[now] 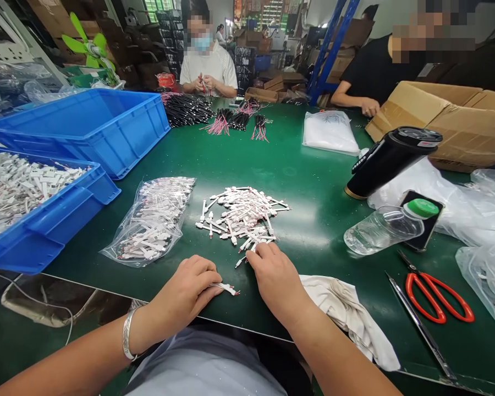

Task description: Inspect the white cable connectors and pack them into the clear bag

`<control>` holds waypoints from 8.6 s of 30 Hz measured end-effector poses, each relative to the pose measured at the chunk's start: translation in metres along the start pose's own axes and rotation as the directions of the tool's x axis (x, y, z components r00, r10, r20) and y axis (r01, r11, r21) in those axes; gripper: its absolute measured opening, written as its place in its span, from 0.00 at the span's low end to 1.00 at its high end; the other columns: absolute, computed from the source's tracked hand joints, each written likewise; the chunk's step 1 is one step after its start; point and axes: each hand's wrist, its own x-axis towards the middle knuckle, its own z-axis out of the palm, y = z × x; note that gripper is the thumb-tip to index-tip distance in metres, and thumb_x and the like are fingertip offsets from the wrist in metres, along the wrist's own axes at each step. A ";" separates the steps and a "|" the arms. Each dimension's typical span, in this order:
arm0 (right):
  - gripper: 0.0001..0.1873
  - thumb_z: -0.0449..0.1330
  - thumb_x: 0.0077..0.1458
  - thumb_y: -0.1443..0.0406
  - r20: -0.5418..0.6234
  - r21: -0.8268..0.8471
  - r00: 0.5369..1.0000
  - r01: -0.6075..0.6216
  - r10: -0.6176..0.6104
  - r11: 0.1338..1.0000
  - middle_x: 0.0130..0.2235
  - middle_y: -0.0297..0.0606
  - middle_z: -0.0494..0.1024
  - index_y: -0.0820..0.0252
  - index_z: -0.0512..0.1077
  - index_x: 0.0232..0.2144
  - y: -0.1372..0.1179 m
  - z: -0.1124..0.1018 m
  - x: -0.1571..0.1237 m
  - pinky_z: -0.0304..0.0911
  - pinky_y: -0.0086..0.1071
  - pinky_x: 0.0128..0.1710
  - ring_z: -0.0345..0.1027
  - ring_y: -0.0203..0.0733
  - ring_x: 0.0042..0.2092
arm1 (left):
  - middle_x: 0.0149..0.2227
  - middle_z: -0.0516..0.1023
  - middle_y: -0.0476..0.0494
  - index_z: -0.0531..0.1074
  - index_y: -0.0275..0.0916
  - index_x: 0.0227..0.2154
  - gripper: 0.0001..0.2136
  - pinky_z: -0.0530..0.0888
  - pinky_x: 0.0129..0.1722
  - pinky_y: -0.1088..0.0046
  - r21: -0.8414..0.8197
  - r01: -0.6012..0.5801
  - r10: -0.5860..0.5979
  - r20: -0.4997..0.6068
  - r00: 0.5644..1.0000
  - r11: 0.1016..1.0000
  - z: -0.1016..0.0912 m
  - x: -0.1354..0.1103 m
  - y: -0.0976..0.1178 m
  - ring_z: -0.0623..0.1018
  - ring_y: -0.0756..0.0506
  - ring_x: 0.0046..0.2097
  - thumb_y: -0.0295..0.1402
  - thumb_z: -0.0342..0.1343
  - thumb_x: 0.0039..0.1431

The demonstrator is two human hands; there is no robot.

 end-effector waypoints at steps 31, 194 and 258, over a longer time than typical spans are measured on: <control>0.18 0.49 0.59 0.57 0.210 0.732 0.927 -0.360 0.311 0.579 0.21 0.30 0.67 0.57 0.66 0.22 -0.048 -0.031 -0.036 0.58 0.26 0.24 0.61 0.34 0.25 | 0.17 0.67 0.52 0.66 0.36 0.17 0.19 0.63 0.25 0.79 -0.660 0.313 -0.389 0.035 0.921 0.683 -0.011 -0.001 0.020 0.65 0.54 0.23 0.41 0.48 0.60; 0.19 0.52 0.59 0.59 -0.063 -0.031 0.926 0.370 -0.372 0.928 0.62 0.48 0.57 0.60 0.68 0.50 -0.135 0.012 0.058 0.51 0.51 0.57 0.46 0.56 0.63 | 0.42 0.77 0.41 0.71 0.38 0.41 0.09 0.61 0.52 0.52 0.313 0.304 -0.072 -0.580 0.812 0.900 -0.023 -0.090 -0.062 0.74 0.42 0.44 0.28 0.48 0.60; 0.14 0.53 0.58 0.66 -0.230 0.742 0.943 0.009 0.242 0.670 0.39 0.39 0.78 0.55 0.73 0.45 -0.063 0.012 -0.010 0.68 0.34 0.42 0.71 0.40 0.41 | 0.42 0.75 0.43 0.70 0.42 0.47 0.14 0.68 0.46 0.69 -0.480 -0.003 -0.033 -0.066 0.997 0.877 -0.007 0.001 -0.003 0.71 0.46 0.43 0.33 0.45 0.62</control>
